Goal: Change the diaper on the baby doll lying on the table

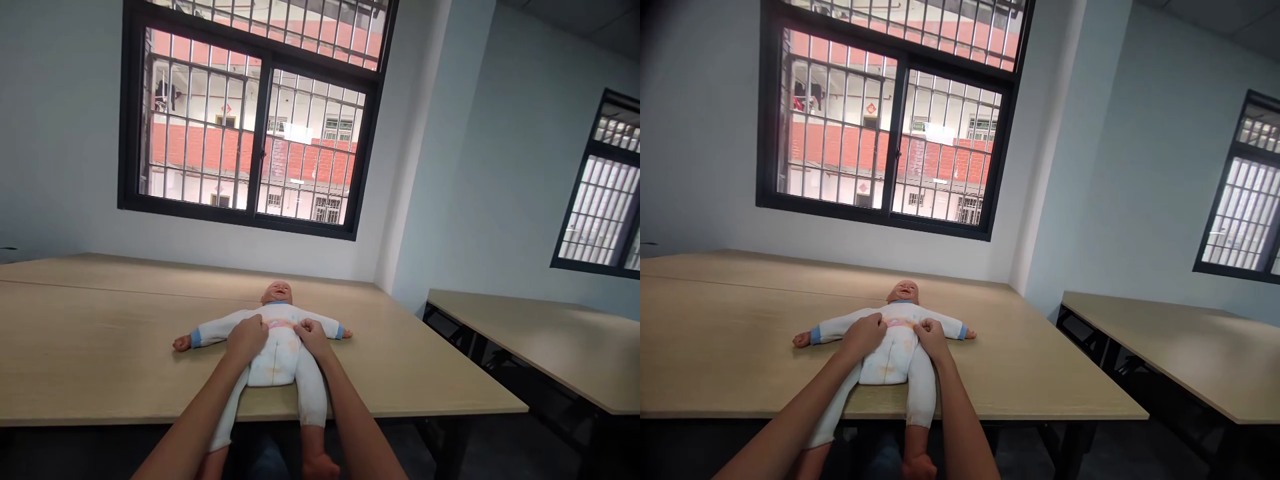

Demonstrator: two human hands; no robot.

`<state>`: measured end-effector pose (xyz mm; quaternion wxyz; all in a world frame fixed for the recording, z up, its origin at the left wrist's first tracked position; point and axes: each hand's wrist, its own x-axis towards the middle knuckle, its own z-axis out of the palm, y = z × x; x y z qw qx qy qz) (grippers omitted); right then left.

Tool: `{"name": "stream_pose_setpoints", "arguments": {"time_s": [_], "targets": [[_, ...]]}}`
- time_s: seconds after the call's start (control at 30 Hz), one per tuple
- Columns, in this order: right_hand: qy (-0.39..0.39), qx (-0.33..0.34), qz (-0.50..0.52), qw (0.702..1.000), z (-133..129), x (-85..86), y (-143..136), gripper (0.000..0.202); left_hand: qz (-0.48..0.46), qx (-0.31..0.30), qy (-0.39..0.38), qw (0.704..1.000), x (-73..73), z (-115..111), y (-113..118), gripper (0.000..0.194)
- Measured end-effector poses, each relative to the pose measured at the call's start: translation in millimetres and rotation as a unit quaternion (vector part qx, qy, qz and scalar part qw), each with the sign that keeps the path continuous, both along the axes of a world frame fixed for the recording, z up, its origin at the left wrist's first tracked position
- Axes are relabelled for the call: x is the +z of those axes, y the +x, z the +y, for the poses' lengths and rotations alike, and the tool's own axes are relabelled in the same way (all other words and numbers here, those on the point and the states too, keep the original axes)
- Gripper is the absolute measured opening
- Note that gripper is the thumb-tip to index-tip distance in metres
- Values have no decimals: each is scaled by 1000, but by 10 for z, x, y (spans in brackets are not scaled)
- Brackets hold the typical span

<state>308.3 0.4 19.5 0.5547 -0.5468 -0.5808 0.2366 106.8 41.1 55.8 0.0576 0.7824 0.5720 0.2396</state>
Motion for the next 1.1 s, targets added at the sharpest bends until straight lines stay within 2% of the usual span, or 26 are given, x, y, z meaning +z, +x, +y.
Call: {"name": "stream_pose_setpoints", "arguments": {"time_s": [0.17,0.27,0.43,0.5,0.6,0.73,0.87,0.93,1.0,1.1], "targets": [[-59,-64,-13,996,-22,-8,24,23,-12,16,-4,1000,-100,106,-221,32],[-85,-147,-40,985,-79,-28,61,19,-8,43,-14,999,-219,126,-487,36],[-104,-285,-107,947,-242,-51,143,5,11,65,-21,998,-406,144,-835,37],[-117,-313,-126,934,-314,-62,170,4,18,73,-20,997,-448,159,-903,35],[-114,-324,-141,929,-384,-46,179,14,17,99,-21,995,-495,183,-957,34],[-54,-272,-156,948,-329,152,76,20,2,116,-24,993,-547,200,-968,36],[-4,-167,-169,971,-192,562,-166,18,-11,121,-28,992,-550,183,-957,37],[-20,-93,-181,979,-198,793,-292,32,-16,126,-25,992,-535,160,-960,39],[-62,-5,-204,977,-300,986,-395,41,-21,128,-22,991,-514,135,-968,39],[-78,126,-243,959,-618,1088,-512,28,-38,128,-27,991,-481,101,-977,35]]}}
